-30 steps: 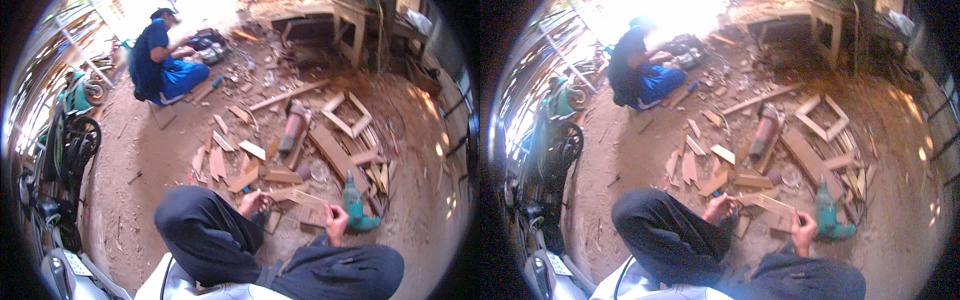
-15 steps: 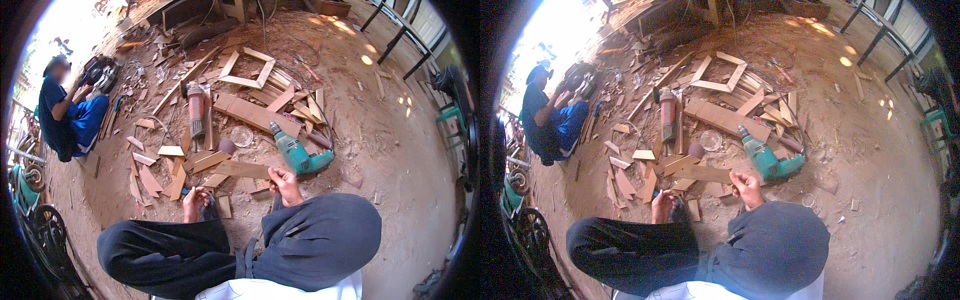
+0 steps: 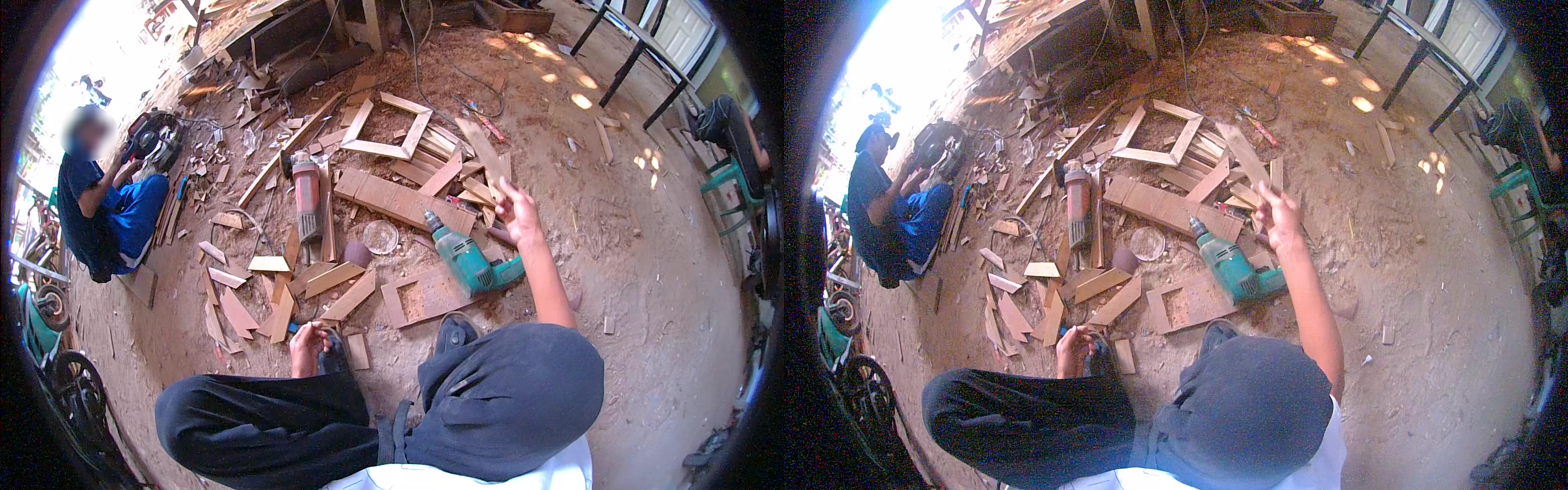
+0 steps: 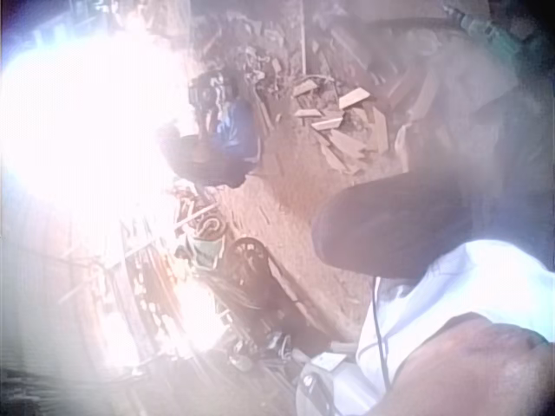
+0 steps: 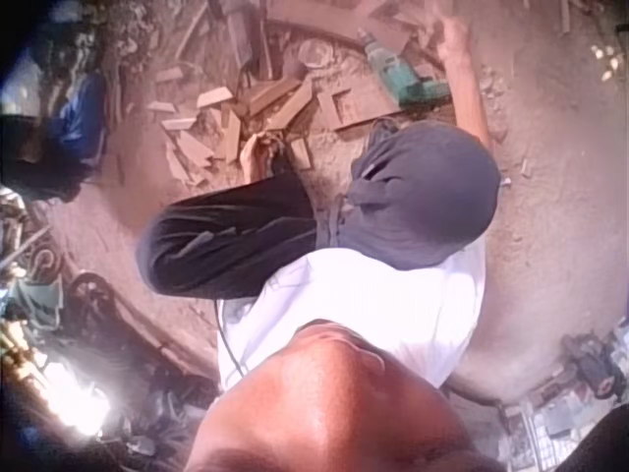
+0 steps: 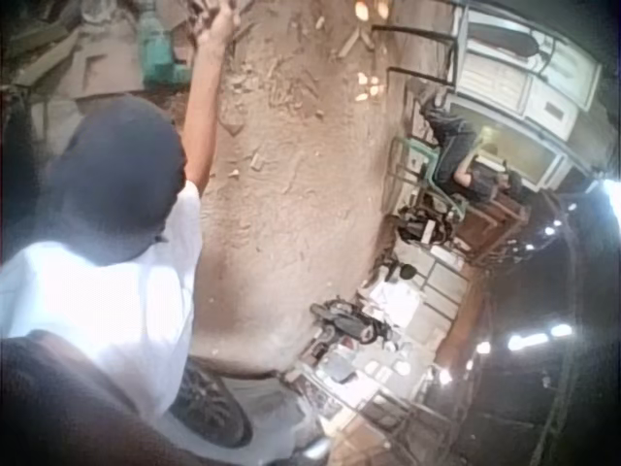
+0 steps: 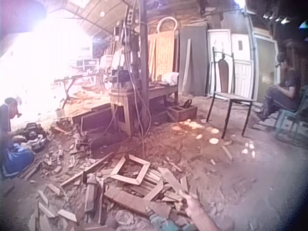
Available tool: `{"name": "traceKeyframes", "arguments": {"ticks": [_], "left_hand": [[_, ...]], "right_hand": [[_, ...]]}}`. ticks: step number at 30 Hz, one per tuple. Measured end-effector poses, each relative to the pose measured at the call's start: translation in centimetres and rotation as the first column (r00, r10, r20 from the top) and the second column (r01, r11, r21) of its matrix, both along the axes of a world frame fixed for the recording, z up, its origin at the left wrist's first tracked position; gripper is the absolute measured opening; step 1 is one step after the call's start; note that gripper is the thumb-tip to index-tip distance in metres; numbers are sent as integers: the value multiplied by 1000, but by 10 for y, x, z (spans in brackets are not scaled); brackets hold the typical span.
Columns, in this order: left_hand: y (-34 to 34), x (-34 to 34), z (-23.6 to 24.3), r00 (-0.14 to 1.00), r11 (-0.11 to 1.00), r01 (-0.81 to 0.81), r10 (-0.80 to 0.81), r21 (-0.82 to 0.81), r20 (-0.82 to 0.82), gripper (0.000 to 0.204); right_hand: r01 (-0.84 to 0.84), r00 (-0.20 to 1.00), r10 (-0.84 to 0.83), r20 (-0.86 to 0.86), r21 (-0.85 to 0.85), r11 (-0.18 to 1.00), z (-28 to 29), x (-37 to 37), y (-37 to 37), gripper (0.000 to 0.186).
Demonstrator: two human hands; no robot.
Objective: The person drills a hole in a wooden board and joins it to another board by hand.
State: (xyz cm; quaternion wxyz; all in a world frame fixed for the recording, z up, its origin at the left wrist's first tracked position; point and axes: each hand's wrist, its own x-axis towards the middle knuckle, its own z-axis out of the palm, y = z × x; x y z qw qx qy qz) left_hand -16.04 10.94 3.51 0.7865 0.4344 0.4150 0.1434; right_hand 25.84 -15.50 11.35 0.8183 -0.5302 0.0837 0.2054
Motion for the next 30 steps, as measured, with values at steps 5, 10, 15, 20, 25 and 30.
{"name": "traceKeyframes", "arguments": {"ticks": [5, 10, 15, 20, 25, 30], "left_hand": [[1, -3, 6, 1000, 1000, -10, 10, 8, -4, 29], [1, -4, 1, 1000, 1000, 7, -7, 20, 12, 28], [1, -7, -6, 1000, 1000, 14, -14, 4, 11, 27], [-1, -4, -5, 999, 999, 39, -39, -1, 1, 27], [-3, -3, -6, 1000, 1000, 22, -22, -1, -16, 27], [-6, 1, -6, 1000, 1000, 25, -25, -1, -3, 28]], "right_hand": [[-3, 1000, 1, -8, -221, 975, -17, 43, 21, 28], [-27, 982, 161, 99, -770, 638, -73, 43, 7, 28], [280, 834, 324, 446, -849, 448, -89, 0, 8, 21], [200, 788, 436, 435, -850, 487, -95, -17, 7, 15], [259, 628, 593, 504, -854, 452, -77, -33, 22, 14], [175, 602, 668, 438, -888, 424, -70, -36, 23, 14]]}}
